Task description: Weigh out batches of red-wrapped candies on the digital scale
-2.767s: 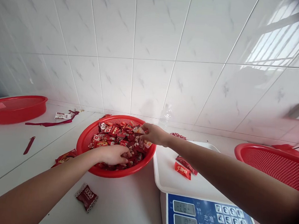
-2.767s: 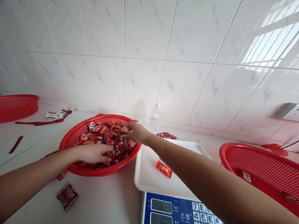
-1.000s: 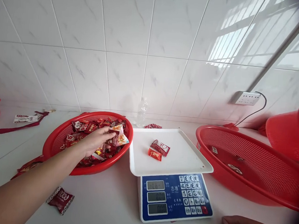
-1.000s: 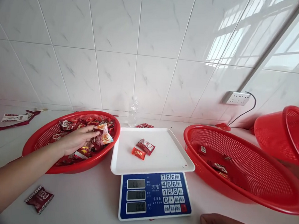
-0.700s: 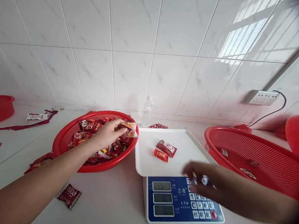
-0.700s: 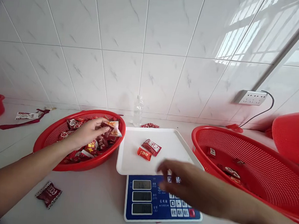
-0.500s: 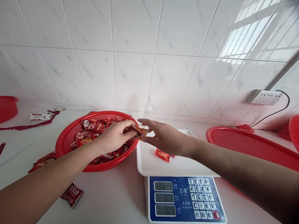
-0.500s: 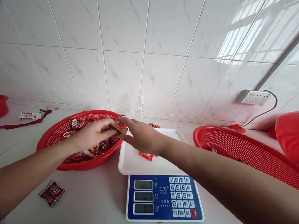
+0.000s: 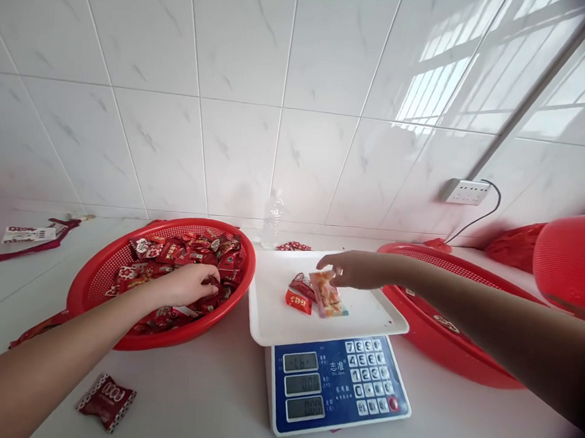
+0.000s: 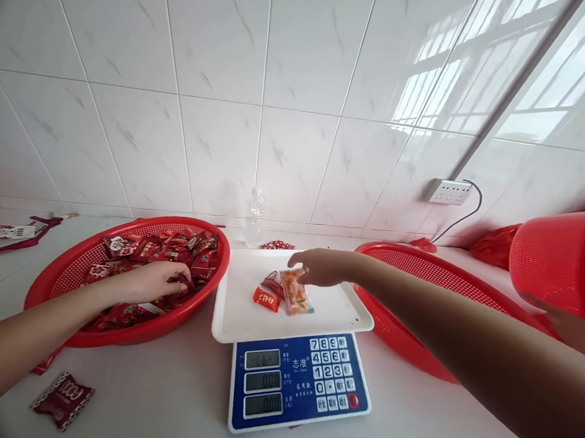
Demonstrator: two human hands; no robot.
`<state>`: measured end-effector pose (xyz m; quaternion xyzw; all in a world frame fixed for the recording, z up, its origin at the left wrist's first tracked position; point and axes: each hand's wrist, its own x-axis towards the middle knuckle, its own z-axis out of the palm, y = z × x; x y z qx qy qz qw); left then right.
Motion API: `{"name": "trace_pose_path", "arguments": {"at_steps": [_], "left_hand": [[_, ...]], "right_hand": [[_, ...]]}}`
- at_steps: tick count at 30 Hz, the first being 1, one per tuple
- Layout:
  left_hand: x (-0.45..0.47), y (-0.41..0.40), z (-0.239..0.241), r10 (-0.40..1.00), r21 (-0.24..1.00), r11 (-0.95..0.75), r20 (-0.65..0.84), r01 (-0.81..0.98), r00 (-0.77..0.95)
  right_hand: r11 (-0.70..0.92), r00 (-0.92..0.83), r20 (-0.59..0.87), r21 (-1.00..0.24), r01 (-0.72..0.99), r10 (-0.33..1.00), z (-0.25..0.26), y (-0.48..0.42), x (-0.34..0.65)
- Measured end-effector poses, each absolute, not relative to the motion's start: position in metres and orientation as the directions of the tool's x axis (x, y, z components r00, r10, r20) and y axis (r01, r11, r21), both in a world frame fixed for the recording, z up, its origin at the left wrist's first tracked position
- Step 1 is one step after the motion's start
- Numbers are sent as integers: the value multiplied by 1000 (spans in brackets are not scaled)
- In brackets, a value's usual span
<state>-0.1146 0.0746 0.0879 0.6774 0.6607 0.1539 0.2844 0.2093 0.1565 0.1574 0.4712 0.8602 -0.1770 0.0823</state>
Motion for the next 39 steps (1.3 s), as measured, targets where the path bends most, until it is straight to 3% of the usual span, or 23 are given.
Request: {"name": "trace_pose_path", "arguments": {"at_steps": [4, 7, 9, 11, 16, 22, 25, 27, 29, 30, 32, 34, 39], "left_hand": [[-100, 78, 101, 999, 526, 35, 9, 850, -47], [-74, 81, 117, 991, 687, -20, 108, 726, -74], [-52, 85, 122, 999, 834, -47, 45, 550, 16], [-30, 92, 119, 997, 864, -22, -21, 503, 79], [5, 111, 93, 993, 644, -40, -58, 764, 101], [7, 109, 91, 986, 469, -162, 101, 868, 129], [-16, 101, 99, 969, 430, -186, 229, 884, 93], [-41, 94, 103, 955, 468, -175, 295, 866, 34], [-68, 85, 102, 981, 532, -60, 187, 845, -48], [-82, 81, 101, 997, 546, 25, 51, 837, -64], [-103, 71, 97, 981, 519, 139, -187, 843, -47], [-115, 65, 91, 945, 457, 159, -328, 875, 0], [-119, 64, 81, 913, 458, 52, -382, 887, 143]], "right_hand": [[534, -551, -300, -144, 833, 778, 150, 150, 215], [588, -599, -336, -147, 795, 727, 147, 142, 209], [608, -611, -342, -128, 783, 714, 145, 139, 205], [620, -612, -339, -97, 779, 715, 144, 137, 202], [641, -616, -339, -48, 766, 711, 145, 131, 202], [658, -635, -355, -69, 750, 686, 141, 122, 197], [664, -647, -358, -93, 742, 673, 134, 122, 194], [666, -651, -365, -104, 739, 666, 130, 124, 194], [666, -653, -367, -108, 738, 663, 128, 125, 195], [666, -652, -367, -108, 738, 663, 127, 126, 195], [666, -651, -364, -103, 739, 666, 126, 128, 195], [668, -651, -363, -97, 738, 667, 125, 128, 194], [671, -646, -367, -77, 738, 669, 127, 127, 191]]}}
